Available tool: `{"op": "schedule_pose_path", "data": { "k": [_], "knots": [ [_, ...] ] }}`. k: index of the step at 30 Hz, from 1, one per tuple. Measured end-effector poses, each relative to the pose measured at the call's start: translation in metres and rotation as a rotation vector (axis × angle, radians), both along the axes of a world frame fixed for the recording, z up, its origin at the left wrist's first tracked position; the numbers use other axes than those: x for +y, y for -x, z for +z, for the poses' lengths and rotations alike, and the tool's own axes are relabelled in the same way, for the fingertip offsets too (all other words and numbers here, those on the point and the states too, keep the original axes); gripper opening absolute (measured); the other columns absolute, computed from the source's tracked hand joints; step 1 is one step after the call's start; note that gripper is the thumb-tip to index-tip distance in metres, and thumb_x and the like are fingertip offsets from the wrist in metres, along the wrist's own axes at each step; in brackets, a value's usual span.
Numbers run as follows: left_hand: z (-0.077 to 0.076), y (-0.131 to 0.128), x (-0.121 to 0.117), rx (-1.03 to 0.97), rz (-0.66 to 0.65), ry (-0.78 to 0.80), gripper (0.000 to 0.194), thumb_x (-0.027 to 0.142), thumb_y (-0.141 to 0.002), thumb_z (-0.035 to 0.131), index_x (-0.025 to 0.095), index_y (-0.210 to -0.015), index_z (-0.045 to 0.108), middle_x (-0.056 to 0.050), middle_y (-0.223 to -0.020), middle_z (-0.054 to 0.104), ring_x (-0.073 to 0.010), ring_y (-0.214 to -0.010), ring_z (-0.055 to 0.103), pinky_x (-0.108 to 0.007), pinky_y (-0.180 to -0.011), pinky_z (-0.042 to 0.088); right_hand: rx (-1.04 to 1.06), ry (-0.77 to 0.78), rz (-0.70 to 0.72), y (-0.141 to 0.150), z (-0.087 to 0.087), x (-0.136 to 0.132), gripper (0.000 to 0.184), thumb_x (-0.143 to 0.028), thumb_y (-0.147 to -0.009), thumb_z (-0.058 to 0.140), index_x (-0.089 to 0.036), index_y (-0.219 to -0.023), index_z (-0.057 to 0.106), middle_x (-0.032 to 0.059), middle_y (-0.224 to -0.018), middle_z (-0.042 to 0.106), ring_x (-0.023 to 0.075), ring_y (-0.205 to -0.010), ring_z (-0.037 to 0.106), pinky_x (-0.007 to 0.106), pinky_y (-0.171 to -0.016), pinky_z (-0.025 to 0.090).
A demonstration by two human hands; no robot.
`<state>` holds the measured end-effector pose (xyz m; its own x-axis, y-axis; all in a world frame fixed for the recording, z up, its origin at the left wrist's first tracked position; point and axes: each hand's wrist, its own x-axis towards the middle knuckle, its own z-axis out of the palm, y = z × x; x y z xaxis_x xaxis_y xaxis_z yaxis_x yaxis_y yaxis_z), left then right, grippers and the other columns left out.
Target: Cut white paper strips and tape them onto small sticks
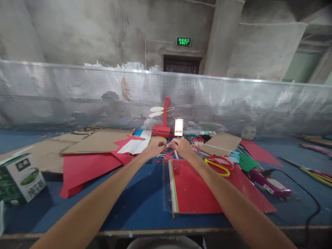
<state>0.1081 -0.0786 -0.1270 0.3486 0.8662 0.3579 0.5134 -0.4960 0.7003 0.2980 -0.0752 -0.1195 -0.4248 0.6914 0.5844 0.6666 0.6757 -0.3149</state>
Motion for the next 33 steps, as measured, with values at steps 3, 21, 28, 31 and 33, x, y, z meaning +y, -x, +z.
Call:
{"op": "schedule_pose_path", "data": {
  "k": [3,21,28,31,33],
  "knots": [
    [0.001,0.0,-0.002,0.005,-0.008,-0.024,0.023,0.036,-0.081,0.052,0.016,-0.075,0.06,-0.002,-0.069,0.066,-0.0138,-0.062,0.06,-0.023,-0.056,0.044,-0.037,0.049,-0.003,-0.001,-0.002,0.002,0.052,-0.051,-0.095,0.041,-0.018,-0.065,0.067,0.003,-0.057,0.064,0.0148,-0.062,0.058,0.024,-0.06,0.032],
    [0.003,0.004,-0.003,-0.102,-0.063,0.062,0.026,0.04,-0.079,0.059,0.015,-0.071,0.058,0.001,-0.062,0.059,-0.0115,-0.057,0.054,-0.022,-0.055,0.04,0.234,0.107,0.199,-0.001,0.0,-0.001,0.01,-0.025,-0.08,0.065,-0.017,-0.082,0.07,0.003,-0.075,0.07,0.0149,-0.067,0.063,0.023,-0.066,0.045],
    [-0.008,0.008,0.012,-0.153,-0.077,0.012,0.03,0.043,-0.078,0.061,0.014,-0.073,0.061,0.0,-0.064,0.057,-0.0103,-0.057,0.051,-0.021,-0.053,0.039,0.152,0.046,0.13,-0.005,0.001,0.001,0.016,-0.028,-0.085,0.061,-0.018,-0.078,0.072,0.0017,-0.072,0.071,0.0136,-0.066,0.061,0.022,-0.063,0.039],
    [-0.01,0.01,0.015,-0.157,-0.095,0.018,0.029,0.042,-0.079,0.06,0.013,-0.073,0.061,0.0,-0.062,0.055,-0.0099,-0.056,0.05,-0.022,-0.053,0.038,0.099,0.056,0.132,-0.007,0.001,0.002,0.029,-0.034,-0.089,0.056,-0.018,-0.071,0.071,0.0015,-0.067,0.071,0.0134,-0.063,0.061,0.023,-0.063,0.038],
    [-0.009,0.009,0.014,-0.145,-0.098,0.013,0.028,0.041,-0.08,0.059,0.013,-0.074,0.061,0.0,-0.062,0.055,-0.0098,-0.056,0.049,-0.022,-0.053,0.038,0.076,0.098,0.141,-0.008,0.0,0.003,0.038,-0.039,-0.092,0.051,-0.017,-0.067,0.07,0.0018,-0.062,0.069,0.0135,-0.061,0.062,0.023,-0.061,0.038]
  ]
}}
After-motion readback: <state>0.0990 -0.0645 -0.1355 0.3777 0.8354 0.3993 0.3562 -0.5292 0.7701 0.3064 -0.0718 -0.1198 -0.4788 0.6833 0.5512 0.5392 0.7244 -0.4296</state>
